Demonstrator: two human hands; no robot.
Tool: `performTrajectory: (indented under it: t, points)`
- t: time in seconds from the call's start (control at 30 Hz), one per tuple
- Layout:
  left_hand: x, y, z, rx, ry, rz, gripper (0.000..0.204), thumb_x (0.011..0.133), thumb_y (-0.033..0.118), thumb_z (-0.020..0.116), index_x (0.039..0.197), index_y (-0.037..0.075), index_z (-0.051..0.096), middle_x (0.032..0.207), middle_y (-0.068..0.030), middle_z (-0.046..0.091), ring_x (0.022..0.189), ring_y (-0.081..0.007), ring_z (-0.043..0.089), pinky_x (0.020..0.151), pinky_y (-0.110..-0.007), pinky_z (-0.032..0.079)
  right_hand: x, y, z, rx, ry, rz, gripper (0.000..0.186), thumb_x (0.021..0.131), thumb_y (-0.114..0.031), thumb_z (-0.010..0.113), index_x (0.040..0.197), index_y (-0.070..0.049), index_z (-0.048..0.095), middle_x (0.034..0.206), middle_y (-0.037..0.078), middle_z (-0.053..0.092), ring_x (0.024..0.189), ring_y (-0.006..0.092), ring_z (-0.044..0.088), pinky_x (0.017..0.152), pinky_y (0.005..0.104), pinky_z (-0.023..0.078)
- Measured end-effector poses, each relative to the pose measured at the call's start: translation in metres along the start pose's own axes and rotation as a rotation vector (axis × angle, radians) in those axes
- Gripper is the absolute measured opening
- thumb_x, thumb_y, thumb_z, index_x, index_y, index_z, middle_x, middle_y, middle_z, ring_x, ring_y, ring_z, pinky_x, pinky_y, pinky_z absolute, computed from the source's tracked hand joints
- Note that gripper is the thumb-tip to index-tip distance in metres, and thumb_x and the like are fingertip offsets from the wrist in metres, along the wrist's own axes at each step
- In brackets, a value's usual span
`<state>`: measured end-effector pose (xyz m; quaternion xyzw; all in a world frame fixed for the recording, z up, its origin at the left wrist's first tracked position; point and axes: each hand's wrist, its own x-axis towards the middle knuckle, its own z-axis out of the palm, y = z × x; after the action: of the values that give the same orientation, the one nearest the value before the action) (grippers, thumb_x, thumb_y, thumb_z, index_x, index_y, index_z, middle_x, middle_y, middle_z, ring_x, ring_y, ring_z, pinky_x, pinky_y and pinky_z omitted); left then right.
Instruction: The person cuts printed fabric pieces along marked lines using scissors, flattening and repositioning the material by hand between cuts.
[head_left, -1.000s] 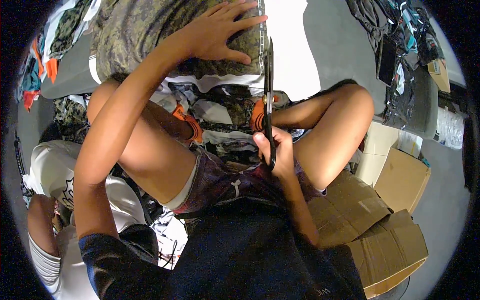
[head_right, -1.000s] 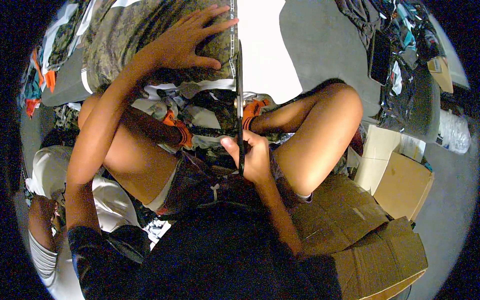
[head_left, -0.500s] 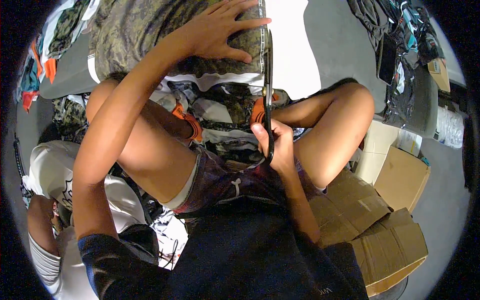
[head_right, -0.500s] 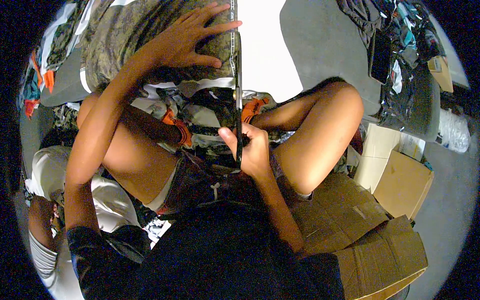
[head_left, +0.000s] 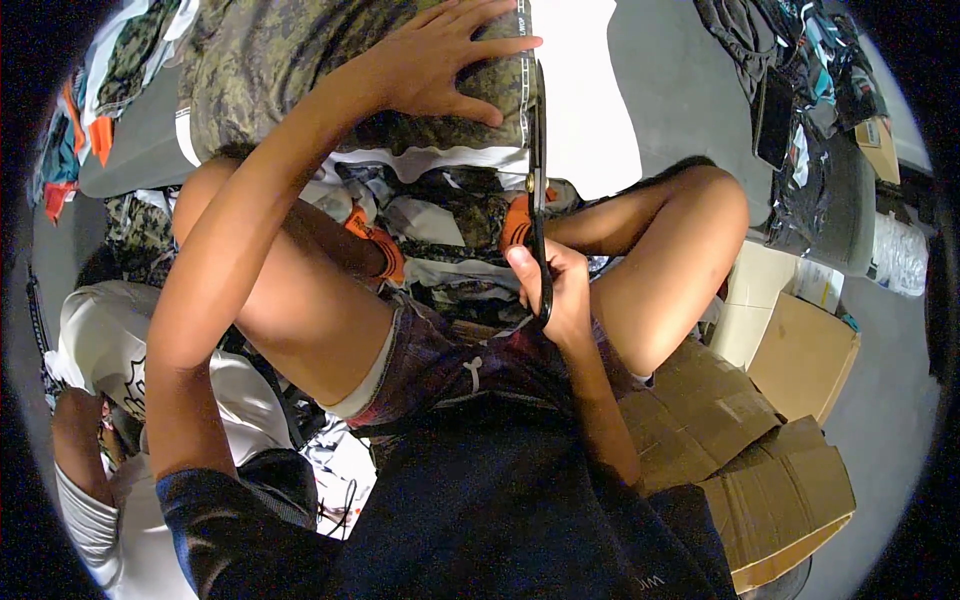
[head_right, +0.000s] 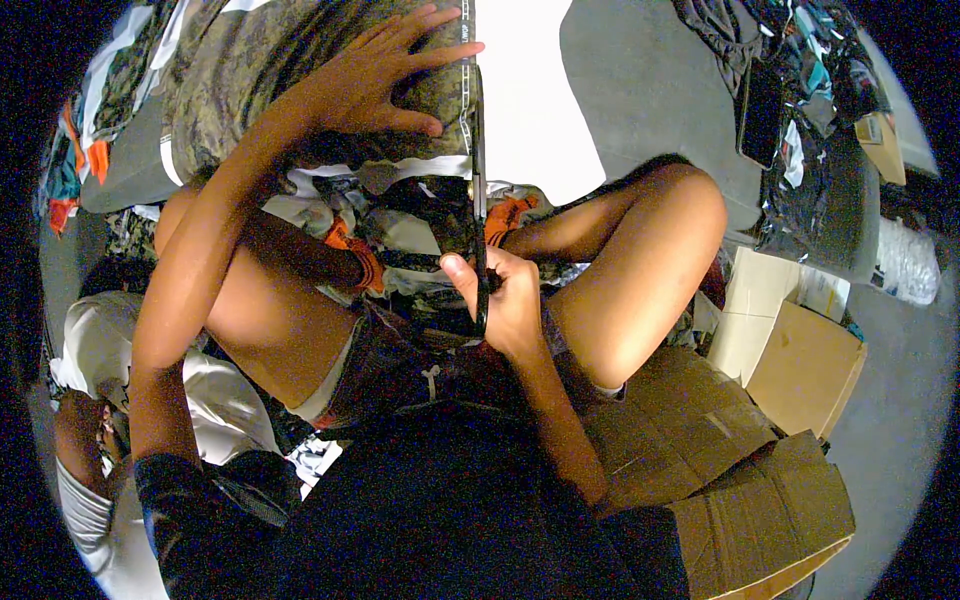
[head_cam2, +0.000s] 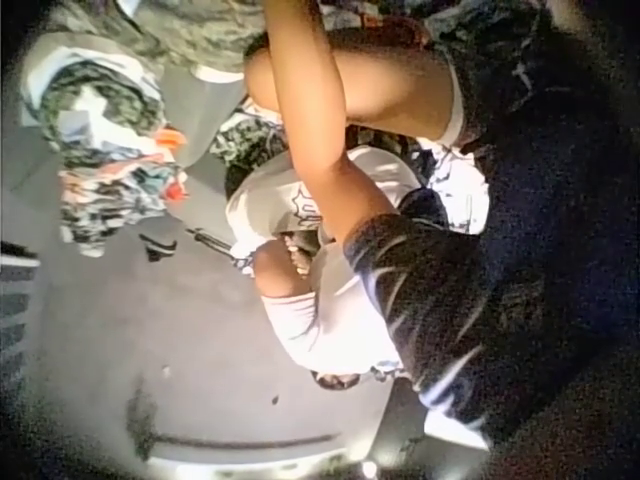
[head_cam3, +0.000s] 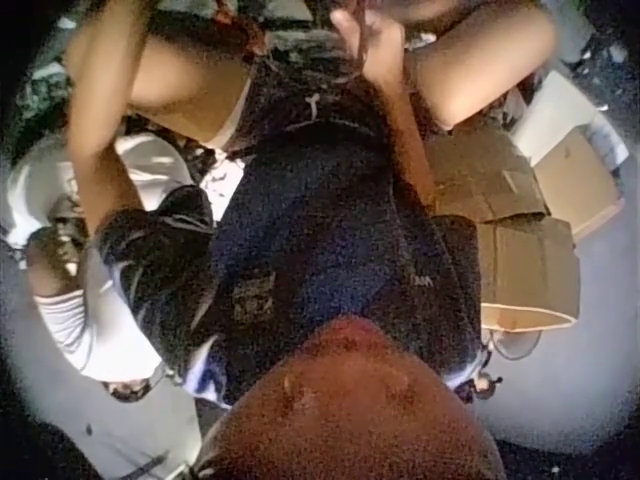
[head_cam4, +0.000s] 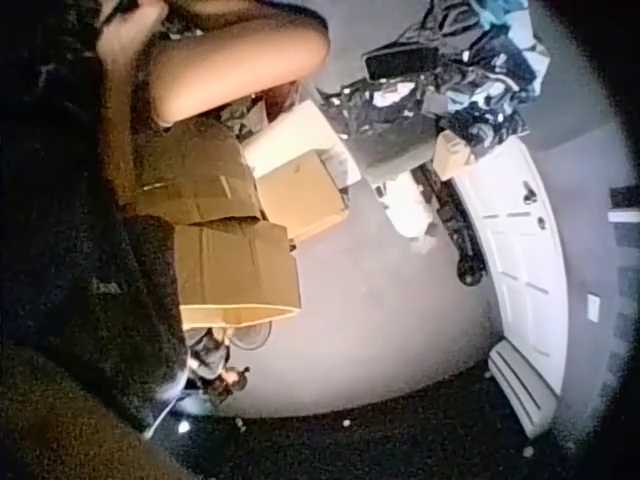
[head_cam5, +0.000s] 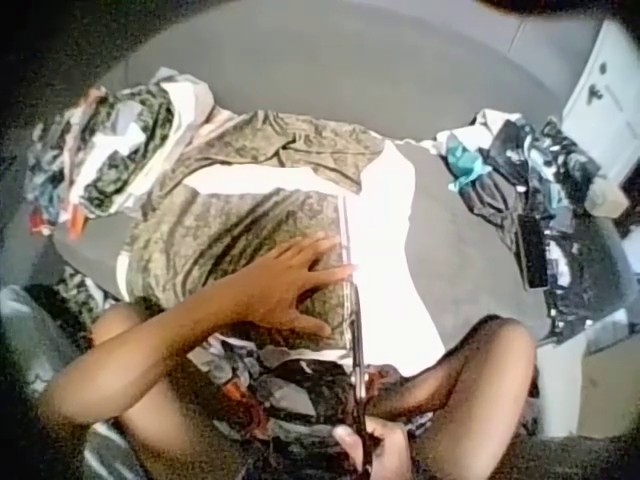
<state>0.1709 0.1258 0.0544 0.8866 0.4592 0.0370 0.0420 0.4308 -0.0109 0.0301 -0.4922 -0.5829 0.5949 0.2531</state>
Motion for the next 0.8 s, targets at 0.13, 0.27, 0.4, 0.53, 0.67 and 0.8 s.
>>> performTrajectory:
  t: [0.13, 0.27, 0.4, 0.53, 0.67, 0.8]
  points:
    - [-0.001, -0.002, 0.005, -0.003, 0.037, 0.008, 0.084, 0.082, 0.068, 0.053, 0.148, 0.02, 0.031, 0.154, -0.0201, 0.018, 0.142, -0.0372, 0.019, 0.114, -0.047, 0.017, 0.0, 0.001, -0.001, -0.015, -0.004, 0.002, 0.031, 0.093, -0.02, 0.058, 0.066, -0.007, 0.051, 0.053, -0.002, 0.045, 0.047, 0.0066, 0.036, 0.046, 0.0216, 0.03]
    - [-0.001, -0.002, 0.007, -0.009, 0.076, 0.017, 0.084, 0.082, 0.067, 0.054, 0.148, 0.02, 0.031, 0.154, -0.0199, 0.018, 0.141, -0.0371, 0.019, 0.114, -0.047, 0.018, -0.001, -0.001, -0.003, -0.021, 0.002, 0.02, 0.031, 0.092, -0.019, 0.059, 0.065, -0.006, 0.052, 0.054, -0.003, 0.045, 0.049, 0.007, 0.036, 0.047, 0.0222, 0.031]
    - [-0.001, 0.0, 0.005, -0.01, 0.053, 0.0, 0.084, 0.082, 0.067, 0.055, 0.147, 0.02, 0.032, 0.154, -0.0197, 0.019, 0.141, -0.0369, 0.02, 0.114, -0.047, 0.019, -0.003, -0.007, -0.004, -0.001, 0.017, 0.076, 0.03, 0.089, -0.017, 0.064, 0.064, -0.004, 0.053, 0.057, -0.003, 0.045, 0.054, 0.0082, 0.035, 0.05, 0.0242, 0.032]
    - [-0.001, -0.004, 0.01, -0.002, 0.111, 0.031, 0.083, 0.082, 0.067, 0.055, 0.147, 0.02, 0.033, 0.154, -0.0194, 0.02, 0.141, -0.0367, 0.021, 0.114, -0.046, 0.019, -0.003, -0.006, -0.002, -0.005, 0.019, 0.089, 0.031, 0.089, -0.017, 0.064, 0.063, -0.004, 0.052, 0.056, -0.003, 0.044, 0.053, 0.0082, 0.034, 0.05, 0.0242, 0.032]
    - [-0.001, -0.005, 0.01, -0.025, 0.1, 0.034, 0.083, 0.082, 0.067, 0.055, 0.147, 0.02, 0.033, 0.154, -0.0194, 0.019, 0.141, -0.0367, 0.021, 0.114, -0.047, 0.019, -0.004, -0.008, -0.002, -0.01, 0.025, 0.095, 0.032, 0.089, -0.017, 0.064, 0.062, -0.004, 0.052, 0.056, -0.003, 0.043, 0.053, 0.0082, 0.034, 0.049, 0.0241, 0.031]
    - [0.0, -0.004, 0.007, -0.038, 0.069, 0.029, 0.084, 0.082, 0.068, 0.054, 0.147, 0.02, 0.032, 0.154, -0.0195, 0.019, 0.141, -0.0367, 0.02, 0.114, -0.047, 0.019, -0.004, -0.007, -0.001, -0.013, 0.022, 0.064, 0.034, 0.091, -0.02, 0.061, 0.061, -0.006, 0.05, 0.053, -0.003, 0.043, 0.049, 0.0073, 0.035, 0.047, 0.0228, 0.031]
